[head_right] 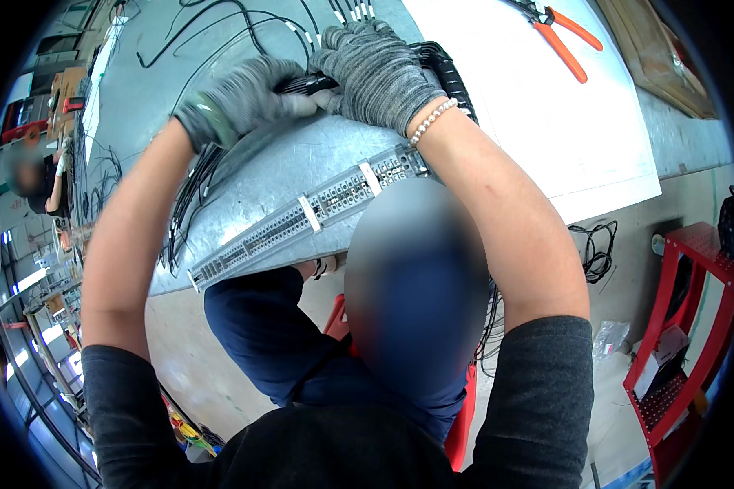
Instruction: The person organizes a bundle of black wires on a metal workbench. They gather the wires, align them, and use a red-handled wire stripper to trim or adjust the ends. The person then arranges the wires into a terminal block, ensuring they are neatly aligned and secured.
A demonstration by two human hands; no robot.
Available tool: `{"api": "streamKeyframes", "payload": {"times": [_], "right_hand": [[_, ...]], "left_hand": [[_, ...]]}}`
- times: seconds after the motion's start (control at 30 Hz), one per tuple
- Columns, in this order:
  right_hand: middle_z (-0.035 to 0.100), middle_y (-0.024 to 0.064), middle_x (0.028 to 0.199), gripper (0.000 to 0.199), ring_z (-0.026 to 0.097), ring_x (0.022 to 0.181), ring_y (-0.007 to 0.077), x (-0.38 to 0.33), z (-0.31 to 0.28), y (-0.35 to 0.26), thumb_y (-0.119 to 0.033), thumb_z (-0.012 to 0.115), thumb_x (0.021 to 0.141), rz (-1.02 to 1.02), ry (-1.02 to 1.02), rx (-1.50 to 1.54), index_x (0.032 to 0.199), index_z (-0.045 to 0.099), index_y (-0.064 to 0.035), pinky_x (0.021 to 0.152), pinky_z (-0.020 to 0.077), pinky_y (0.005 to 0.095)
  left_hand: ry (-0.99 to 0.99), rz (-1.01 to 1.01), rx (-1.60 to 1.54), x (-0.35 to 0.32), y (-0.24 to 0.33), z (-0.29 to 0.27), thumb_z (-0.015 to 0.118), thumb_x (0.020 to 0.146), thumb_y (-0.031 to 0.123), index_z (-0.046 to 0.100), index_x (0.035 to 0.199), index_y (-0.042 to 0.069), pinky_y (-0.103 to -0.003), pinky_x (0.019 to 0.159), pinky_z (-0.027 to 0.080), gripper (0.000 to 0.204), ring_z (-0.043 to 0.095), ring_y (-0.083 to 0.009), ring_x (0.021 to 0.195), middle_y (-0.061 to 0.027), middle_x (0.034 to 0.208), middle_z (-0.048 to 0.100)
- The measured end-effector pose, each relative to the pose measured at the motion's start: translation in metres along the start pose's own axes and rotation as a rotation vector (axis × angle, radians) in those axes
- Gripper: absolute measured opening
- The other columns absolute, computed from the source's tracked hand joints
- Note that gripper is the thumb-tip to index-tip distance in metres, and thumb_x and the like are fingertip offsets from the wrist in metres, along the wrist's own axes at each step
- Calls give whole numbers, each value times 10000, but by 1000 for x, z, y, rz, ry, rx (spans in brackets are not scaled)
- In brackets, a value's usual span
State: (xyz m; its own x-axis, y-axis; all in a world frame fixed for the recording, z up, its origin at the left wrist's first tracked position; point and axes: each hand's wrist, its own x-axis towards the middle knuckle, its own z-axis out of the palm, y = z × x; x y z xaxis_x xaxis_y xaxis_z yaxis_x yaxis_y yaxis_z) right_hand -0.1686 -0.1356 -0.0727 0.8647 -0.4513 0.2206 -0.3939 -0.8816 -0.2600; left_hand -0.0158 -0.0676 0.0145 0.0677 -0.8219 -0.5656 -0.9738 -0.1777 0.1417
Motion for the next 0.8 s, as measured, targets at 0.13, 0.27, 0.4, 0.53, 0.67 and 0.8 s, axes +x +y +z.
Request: {"api": "streamKeyframes", "payload": {"times": [0.13, 0.27, 0.4, 0.53, 0.67, 0.8], "right_hand": [[570, 89, 1119, 462, 545, 1110, 245, 0, 0, -5, -477, 599, 845, -40, 93, 7, 1127, 641, -113, 1023, 377, 430], [570, 105, 1138, 493, 542, 1108, 263, 3, -3, -5, -493, 596, 842, -40, -55, 19, 1144, 636, -106, 1016, 382, 424], [580, 105, 1109, 487, 546, 1096, 264, 2, 4, -1, -495, 587, 847, -67, -4, 38, 1137, 638, -107, 1008, 386, 416], [585, 104, 1084, 442, 553, 1066, 261, 2, 5, -3, -465, 568, 866, -89, 30, 30, 1121, 643, -112, 992, 394, 411], [587, 101, 1051, 349, 559, 1027, 252, 2, 4, -3, -373, 534, 894, -103, 14, -26, 1106, 650, -120, 972, 402, 406], [592, 89, 1002, 312, 564, 984, 243, 6, 7, -2, -321, 508, 897, -86, 44, 19, 1093, 657, -128, 951, 409, 405]], "left_hand": [[-149, 253, -472, 21, -56, -13, 632, 875, 288, 667, 1093, 81, -334, 790, 517, 302, 645, -186, 812, -87, 880, 691], [75, 246, 74, 30, -41, -5, 630, 860, 285, 686, 980, 90, -371, 736, 501, 236, 646, -215, 768, -69, 819, 687], [193, 235, 218, 29, -38, 4, 563, 889, 373, 689, 927, 83, -410, 748, 498, 319, 632, -299, 772, -107, 825, 678], [323, 183, 440, 14, -26, 16, 480, 934, 405, 676, 932, 73, -422, 802, 490, 386, 623, -315, 829, -126, 860, 656], [449, 30, 167, 5, -28, 51, 468, 945, 387, 659, 1012, 76, -432, 832, 475, 372, 603, -320, 901, -165, 920, 625], [472, -58, -190, -10, -23, 64, 521, 916, 397, 656, 1050, 69, -417, 868, 465, 380, 601, -313, 910, -152, 923, 623]]}}
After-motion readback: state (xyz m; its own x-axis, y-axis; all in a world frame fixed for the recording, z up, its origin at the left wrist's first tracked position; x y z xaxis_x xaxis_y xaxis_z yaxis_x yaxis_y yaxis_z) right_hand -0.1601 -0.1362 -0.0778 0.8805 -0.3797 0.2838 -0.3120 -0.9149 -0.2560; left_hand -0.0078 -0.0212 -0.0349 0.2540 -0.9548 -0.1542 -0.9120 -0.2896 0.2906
